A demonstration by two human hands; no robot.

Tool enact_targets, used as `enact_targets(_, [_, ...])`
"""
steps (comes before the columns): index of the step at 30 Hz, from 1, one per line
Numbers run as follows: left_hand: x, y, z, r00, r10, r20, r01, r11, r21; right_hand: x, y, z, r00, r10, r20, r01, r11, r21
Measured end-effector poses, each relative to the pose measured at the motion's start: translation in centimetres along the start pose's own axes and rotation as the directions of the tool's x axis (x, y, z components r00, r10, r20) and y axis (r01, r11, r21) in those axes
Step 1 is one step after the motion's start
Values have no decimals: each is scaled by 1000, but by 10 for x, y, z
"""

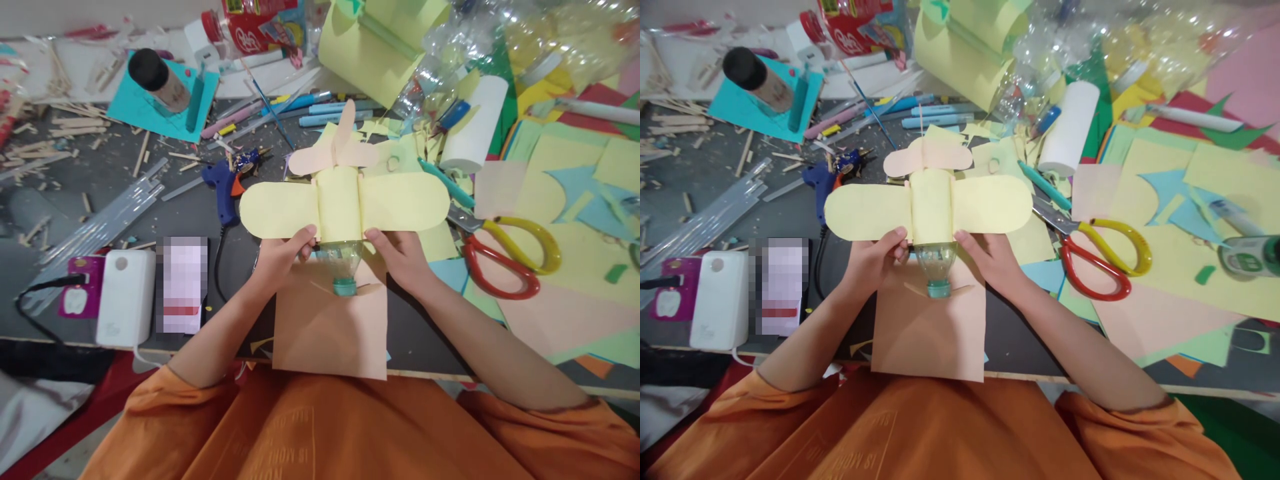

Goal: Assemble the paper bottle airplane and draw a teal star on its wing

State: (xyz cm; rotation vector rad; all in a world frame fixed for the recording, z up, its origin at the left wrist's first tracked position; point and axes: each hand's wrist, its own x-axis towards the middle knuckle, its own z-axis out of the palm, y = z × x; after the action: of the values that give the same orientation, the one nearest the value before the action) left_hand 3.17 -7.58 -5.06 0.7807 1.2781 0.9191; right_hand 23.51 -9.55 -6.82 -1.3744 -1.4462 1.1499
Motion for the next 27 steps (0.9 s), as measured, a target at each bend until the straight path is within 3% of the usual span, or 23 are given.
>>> enact_targets(27, [0, 1, 2, 1000, -16, 2, 16, 999, 29, 0, -2, -1, 999, 4, -37, -5, 999, -37])
